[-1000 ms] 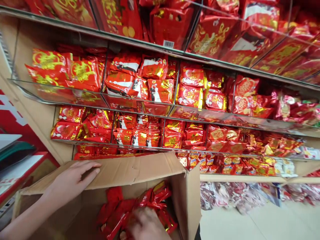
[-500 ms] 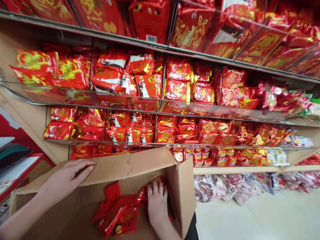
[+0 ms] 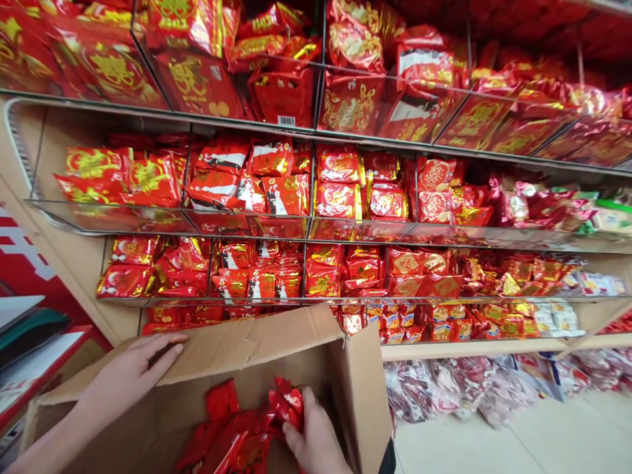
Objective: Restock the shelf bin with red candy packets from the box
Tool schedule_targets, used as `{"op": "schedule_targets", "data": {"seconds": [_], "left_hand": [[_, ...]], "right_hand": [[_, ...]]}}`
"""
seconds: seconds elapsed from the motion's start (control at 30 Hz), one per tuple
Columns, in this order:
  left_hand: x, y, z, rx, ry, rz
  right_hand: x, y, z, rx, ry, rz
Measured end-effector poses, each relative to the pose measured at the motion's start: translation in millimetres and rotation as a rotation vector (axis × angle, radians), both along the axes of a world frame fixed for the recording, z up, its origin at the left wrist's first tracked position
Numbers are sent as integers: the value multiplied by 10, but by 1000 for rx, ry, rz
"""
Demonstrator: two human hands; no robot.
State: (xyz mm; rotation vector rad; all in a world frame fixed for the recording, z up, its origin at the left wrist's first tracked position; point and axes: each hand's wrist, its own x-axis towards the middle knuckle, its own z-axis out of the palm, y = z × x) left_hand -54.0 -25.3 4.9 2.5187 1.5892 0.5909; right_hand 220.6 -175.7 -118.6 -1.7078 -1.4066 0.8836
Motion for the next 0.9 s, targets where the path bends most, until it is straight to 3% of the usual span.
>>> {"op": "schedule_targets", "data": {"seconds": [0.1,0.17,0.2,0.3,0.37,0.47,0.7,0.8,0.9], "left_hand": [[98,-280,8,140,-256,-18],[239,-634,-25,92,-451,-67],[326,-835,-49,-20,-559,-100],[591,-1353,-125,-573,-759,-205],[710,-1522,-158,-791,-914,-202],[754,-1534,-151,-961,-1161,-136],[739,-1476,-156,-1272,-1600,23],[779,-1500,-258,-1291,-1695,134],[779,-1492,-334,-1168,-1723,190]], "right_hand": [[-116,-199,331,-17,634,119],[-208,-293,567,-39,877,160],[-253,-327,669,-38,933,174],[-371,-383,855,-2,951,217],[-425,-397,871,36,905,233],[-456,-384,818,61,839,193],[-490,-322,710,-10,665,-114],[-572,-338,601,10,614,-197],[-652,-352,476,54,658,-115]]}}
